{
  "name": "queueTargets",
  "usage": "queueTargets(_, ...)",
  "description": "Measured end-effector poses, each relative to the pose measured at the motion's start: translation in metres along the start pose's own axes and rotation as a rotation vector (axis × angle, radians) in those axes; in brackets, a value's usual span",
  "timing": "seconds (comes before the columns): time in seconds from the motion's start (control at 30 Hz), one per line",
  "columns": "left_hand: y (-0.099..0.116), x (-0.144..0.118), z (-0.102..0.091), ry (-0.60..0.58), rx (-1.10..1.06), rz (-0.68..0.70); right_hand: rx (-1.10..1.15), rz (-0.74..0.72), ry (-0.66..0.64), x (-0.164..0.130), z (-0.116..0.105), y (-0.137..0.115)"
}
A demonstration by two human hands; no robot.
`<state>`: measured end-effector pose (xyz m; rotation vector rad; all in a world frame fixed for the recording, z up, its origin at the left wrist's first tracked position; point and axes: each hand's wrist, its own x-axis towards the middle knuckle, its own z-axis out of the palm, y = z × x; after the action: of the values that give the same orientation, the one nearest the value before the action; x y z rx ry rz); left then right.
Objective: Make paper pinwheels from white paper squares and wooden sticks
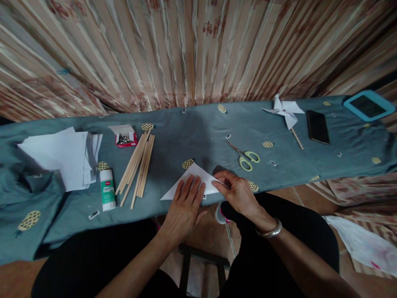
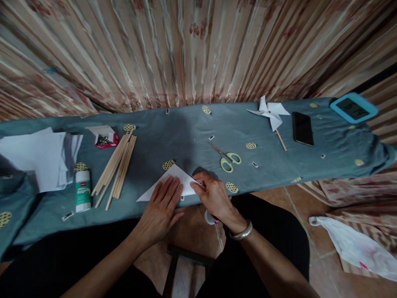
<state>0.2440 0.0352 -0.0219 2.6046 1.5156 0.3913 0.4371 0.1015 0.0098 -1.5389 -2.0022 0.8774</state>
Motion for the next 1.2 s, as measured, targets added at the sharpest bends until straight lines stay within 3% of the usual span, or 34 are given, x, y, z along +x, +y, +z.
queueTargets(0.1, 0.0, -0.001, 0.002, 0.004, -0.009, 0.0, -0.061, -0.044, 0.024, -0.002, 0.001, 0.001)
queueTargets(0.33, 0.002, 0.0, 0.002, -0.01, 0.036, -0.003, -0.273, -0.296, 0.115, -0.01, 0.011, -0.004)
queueTargets(0.63, 0.0, -0.001, -0.005, -0.044, 0.073, 0.001, -0.225, -0.278, 0.111, -0.019, 0.023, 0.004)
queueTargets(1.0, -0.041, -0.068, -0.019, 0.001, 0.152, -0.039, -0.201, -0.215, 0.169, -0.035, 0.003, 0.038)
queueTargets(1.2, -0.046, -0.092, -0.02, 0.074, 0.156, -0.074, -0.163, -0.197, 0.194, -0.039, -0.007, 0.048)
